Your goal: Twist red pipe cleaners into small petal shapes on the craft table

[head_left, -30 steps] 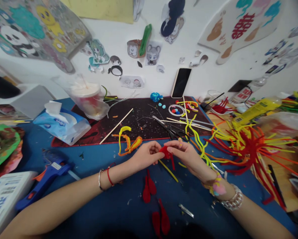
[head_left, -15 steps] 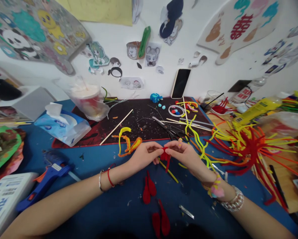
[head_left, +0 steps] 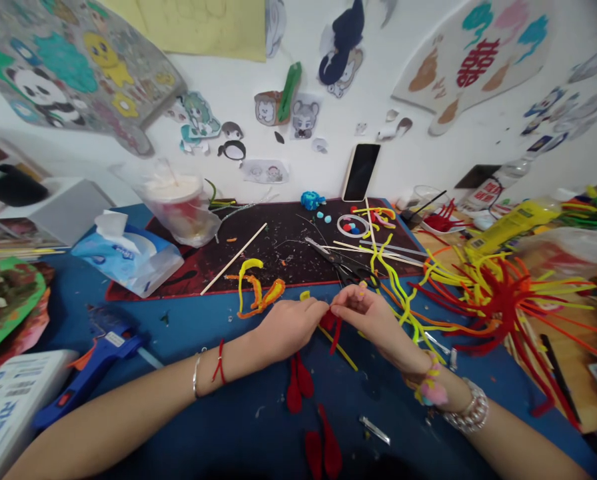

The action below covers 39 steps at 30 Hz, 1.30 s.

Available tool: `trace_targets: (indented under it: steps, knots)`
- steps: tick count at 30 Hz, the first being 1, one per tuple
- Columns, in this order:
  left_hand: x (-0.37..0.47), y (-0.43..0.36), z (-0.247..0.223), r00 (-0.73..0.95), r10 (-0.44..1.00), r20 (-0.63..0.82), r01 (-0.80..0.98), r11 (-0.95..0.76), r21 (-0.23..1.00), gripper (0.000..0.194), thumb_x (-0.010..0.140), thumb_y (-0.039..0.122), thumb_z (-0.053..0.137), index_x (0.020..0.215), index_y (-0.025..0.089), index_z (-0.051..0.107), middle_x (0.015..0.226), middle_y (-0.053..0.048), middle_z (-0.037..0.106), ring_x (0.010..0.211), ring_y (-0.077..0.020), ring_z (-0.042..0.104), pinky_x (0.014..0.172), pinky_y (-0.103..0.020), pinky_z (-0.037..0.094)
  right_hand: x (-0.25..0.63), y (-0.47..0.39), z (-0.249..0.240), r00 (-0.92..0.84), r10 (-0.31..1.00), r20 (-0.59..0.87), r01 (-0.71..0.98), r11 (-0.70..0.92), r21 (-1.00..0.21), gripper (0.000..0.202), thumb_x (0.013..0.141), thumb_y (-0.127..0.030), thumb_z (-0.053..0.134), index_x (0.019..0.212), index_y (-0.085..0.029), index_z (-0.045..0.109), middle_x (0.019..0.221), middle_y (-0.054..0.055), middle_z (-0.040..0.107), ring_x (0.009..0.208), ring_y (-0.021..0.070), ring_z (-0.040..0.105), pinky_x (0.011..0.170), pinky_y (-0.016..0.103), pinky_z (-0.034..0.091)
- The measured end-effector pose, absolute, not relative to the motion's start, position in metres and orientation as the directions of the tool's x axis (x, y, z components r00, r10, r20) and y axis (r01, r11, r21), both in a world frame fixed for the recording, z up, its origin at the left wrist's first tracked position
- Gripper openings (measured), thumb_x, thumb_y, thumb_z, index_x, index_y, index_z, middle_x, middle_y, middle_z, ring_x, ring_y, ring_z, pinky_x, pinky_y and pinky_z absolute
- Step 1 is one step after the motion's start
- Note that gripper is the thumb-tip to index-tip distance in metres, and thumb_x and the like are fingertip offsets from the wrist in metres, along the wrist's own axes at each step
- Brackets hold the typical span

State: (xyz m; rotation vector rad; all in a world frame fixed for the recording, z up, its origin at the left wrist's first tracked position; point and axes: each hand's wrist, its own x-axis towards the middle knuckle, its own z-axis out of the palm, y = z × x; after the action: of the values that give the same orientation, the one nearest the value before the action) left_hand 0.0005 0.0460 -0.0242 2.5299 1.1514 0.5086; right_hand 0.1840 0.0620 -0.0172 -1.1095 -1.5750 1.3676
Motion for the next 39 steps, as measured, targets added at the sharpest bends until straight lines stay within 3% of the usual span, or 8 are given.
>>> trace_targets:
  steps: [5,9,13,25,32,39]
  knots:
    - [0.007,0.041,-0.024,0.463,0.860,0.213,0.589,-0.479,0.651,0.020,0.087,0.024,0.036,0.093,0.019,0.054,0.084,-0.005,0.061,0.072,-0.0162,0.058,0.066,-0.026,0.041,0.183,0.062,-0.013,-0.246,0.969,0.025,0.036,0.034,-0.999,0.021,0.070,-0.027,0.065,0.068,-0.020,0.046,0.075,0.000,0.058,0.069,0.0124,0.055,0.069,0.027,0.044]
    - [0.011,0.039,-0.022,0.384,0.913,0.141,0.464,-0.322,0.825,0.014,0.085,0.024,0.040,0.086,0.019,0.053,0.072,-0.001,0.060,0.062,-0.0130,0.057,0.060,-0.023,0.042,0.186,0.065,-0.015,-0.208,0.977,0.041,-0.001,0.042,-0.999,0.023,0.070,-0.026,0.065,0.069,-0.020,0.044,0.078,0.000,0.059,0.071,0.0122,0.055,0.070,0.027,0.044]
    - [0.013,0.040,-0.021,0.360,0.931,0.064,0.345,-0.196,0.918,0.013,0.083,0.026,0.043,0.085,0.019,0.053,0.069,0.000,0.059,0.059,-0.0117,0.056,0.057,-0.022,0.043,0.188,0.066,-0.016,-0.225,0.973,0.060,0.006,0.063,-0.998,0.022,0.070,-0.028,0.065,0.068,-0.020,0.045,0.081,0.001,0.060,0.073,0.0127,0.056,0.072,0.029,0.045]
    - [0.016,0.046,-0.023,0.490,0.861,-0.138,0.132,0.083,0.988,0.037,0.085,0.045,0.033,0.073,0.014,0.051,0.061,-0.002,0.058,0.055,-0.0124,0.058,0.049,-0.022,0.045,0.185,0.063,-0.016,-0.256,0.961,0.106,0.039,0.120,-0.992,0.016,0.071,-0.026,0.064,0.069,-0.020,0.050,0.083,0.002,0.063,0.078,0.0154,0.060,0.075,0.032,0.047]
    - [0.020,0.040,-0.022,0.571,0.808,-0.148,0.080,0.124,0.989,0.036,0.086,0.046,0.032,0.079,0.015,0.048,0.060,0.000,0.056,0.048,-0.0098,0.055,0.045,-0.020,0.044,0.181,0.056,-0.017,-0.195,0.967,0.163,0.077,0.181,-0.981,0.018,0.071,-0.028,0.065,0.064,-0.021,0.050,0.073,0.002,0.063,0.083,0.0199,0.062,0.076,0.035,0.048]
    - [0.017,0.045,-0.022,0.541,0.821,-0.183,0.079,0.166,0.983,0.031,0.081,0.042,0.045,0.069,0.013,0.050,0.059,0.000,0.055,0.045,-0.0083,0.054,0.045,-0.019,0.044,0.182,0.056,-0.016,-0.242,0.967,0.083,0.057,0.100,-0.993,0.017,0.071,-0.027,0.065,0.067,-0.020,0.050,0.086,0.004,0.064,0.080,0.0168,0.061,0.078,0.034,0.047]
